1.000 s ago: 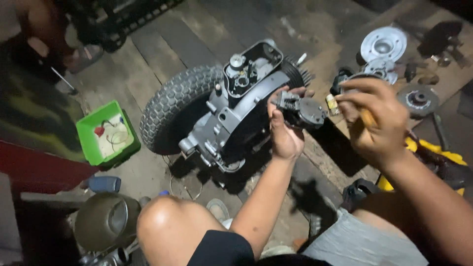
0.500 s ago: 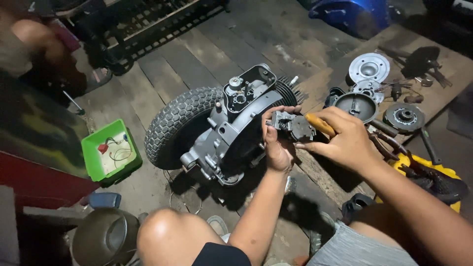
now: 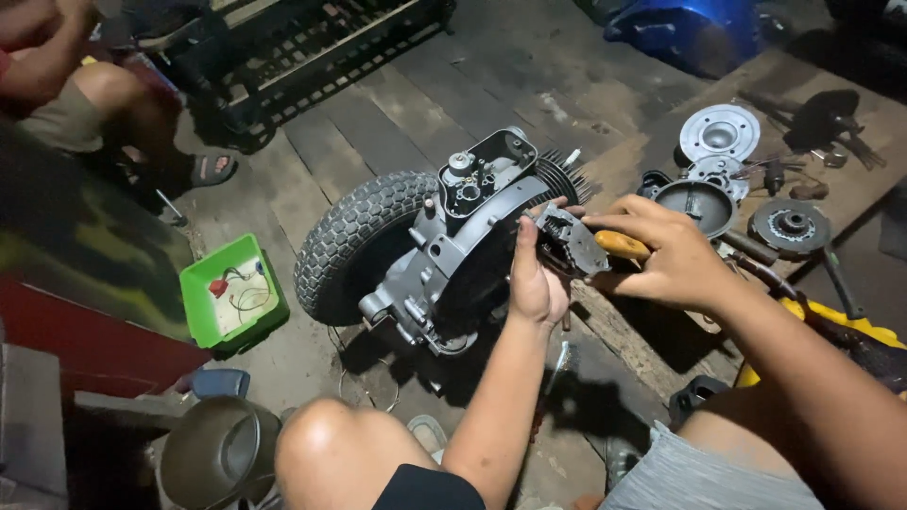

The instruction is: A person is meticulously cleaning a disassembled engine component using a brush and a small scraping tool while sitting on a workshop floor.

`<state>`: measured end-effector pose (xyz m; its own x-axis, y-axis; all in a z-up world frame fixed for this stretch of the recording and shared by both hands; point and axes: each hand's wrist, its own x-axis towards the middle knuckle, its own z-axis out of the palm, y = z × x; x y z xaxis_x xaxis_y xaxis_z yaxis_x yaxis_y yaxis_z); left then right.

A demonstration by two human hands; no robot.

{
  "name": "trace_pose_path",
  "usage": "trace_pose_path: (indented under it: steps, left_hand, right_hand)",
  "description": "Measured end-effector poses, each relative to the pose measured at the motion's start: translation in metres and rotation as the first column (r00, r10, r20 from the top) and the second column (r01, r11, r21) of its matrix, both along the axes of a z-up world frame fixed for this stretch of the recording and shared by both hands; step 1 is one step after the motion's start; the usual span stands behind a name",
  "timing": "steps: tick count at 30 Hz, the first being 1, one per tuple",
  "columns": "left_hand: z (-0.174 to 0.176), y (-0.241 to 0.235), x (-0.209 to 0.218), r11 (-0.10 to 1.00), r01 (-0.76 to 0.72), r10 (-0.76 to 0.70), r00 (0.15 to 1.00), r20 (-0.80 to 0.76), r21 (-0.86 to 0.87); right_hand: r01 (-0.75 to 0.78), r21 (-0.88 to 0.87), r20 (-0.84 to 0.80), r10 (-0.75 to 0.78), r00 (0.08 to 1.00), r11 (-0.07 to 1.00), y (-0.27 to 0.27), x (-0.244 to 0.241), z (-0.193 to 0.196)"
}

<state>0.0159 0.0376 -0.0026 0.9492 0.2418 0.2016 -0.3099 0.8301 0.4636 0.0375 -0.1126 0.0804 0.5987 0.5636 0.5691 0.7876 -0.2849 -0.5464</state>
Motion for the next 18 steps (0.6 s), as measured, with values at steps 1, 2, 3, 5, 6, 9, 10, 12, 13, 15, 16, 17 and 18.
trace_pose_path:
  steps: [1,2,3,5,6,9,10,12,13,15,16,17,18]
  left_hand:
    - [0.004,-0.001,-0.003,1.0,0.002,-0.002,1.0,0.002,-0.001]
    - [0.009,-0.001,-0.007,0.999,-0.018,0.016,0.999,0.044,0.049]
    - [0.013,-0.003,-0.009,0.994,-0.042,0.034,0.996,0.088,0.096]
    - [0.012,0.001,-0.012,0.972,-0.126,0.098,0.985,0.144,0.198]
    - [0.012,0.003,-0.013,0.931,-0.214,0.157,0.966,0.203,0.295]
    - [0.046,0.008,-0.034,0.816,-0.404,0.272,0.899,0.342,0.413]
    - [0.046,0.004,-0.033,0.815,-0.403,0.27,0.9,0.343,0.416]
    - [0.048,-0.001,-0.031,0.863,-0.36,0.241,0.91,0.338,0.355]
    - [0.041,-0.002,-0.025,0.863,-0.36,0.238,0.909,0.343,0.355]
    - [0.026,-0.004,-0.016,0.974,-0.147,0.113,0.974,0.196,0.17]
    - [0.02,-0.003,-0.012,0.974,-0.147,0.113,0.975,0.194,0.171]
    - [0.013,0.0,-0.008,0.994,0.028,-0.036,0.997,0.072,0.104]
    - [0.007,0.002,-0.004,0.981,0.194,-0.194,0.98,-0.039,0.015]
  right_hand:
    - [0.002,-0.001,0.002,-0.002,1.0,1.0,0.0,0.001,0.001]
    - [0.024,0.009,-0.033,-0.024,0.999,1.0,0.0,0.002,0.002]
    - [0.046,0.017,-0.067,-0.044,0.997,0.999,0.0,0.003,0.003]
    - [0.048,0.039,-0.067,-0.046,0.997,0.998,-0.003,0.009,-0.003]
    - [0.049,0.063,-0.069,-0.044,0.997,0.997,-0.005,0.013,-0.006]
    - [0.018,0.114,-0.134,-0.003,0.991,0.993,0.005,0.0,0.022]
    - [0.019,0.118,-0.134,-0.003,0.991,0.993,0.003,0.0,0.02]
    - [0.038,0.088,-0.127,-0.026,0.992,0.995,0.001,0.003,0.017]
    - [0.04,0.091,-0.123,-0.028,0.992,0.995,-0.001,0.005,0.015]
    - [0.003,0.053,-0.111,0.003,0.994,0.999,-0.005,0.007,0.011]
    - [0.003,0.054,-0.113,0.004,0.994,0.999,-0.005,0.004,0.011]
    - [-0.023,0.018,-0.101,0.025,0.995,1.0,-0.003,0.003,0.011]
    - [-0.048,-0.018,-0.089,0.047,0.995,0.999,-0.001,0.001,0.01]
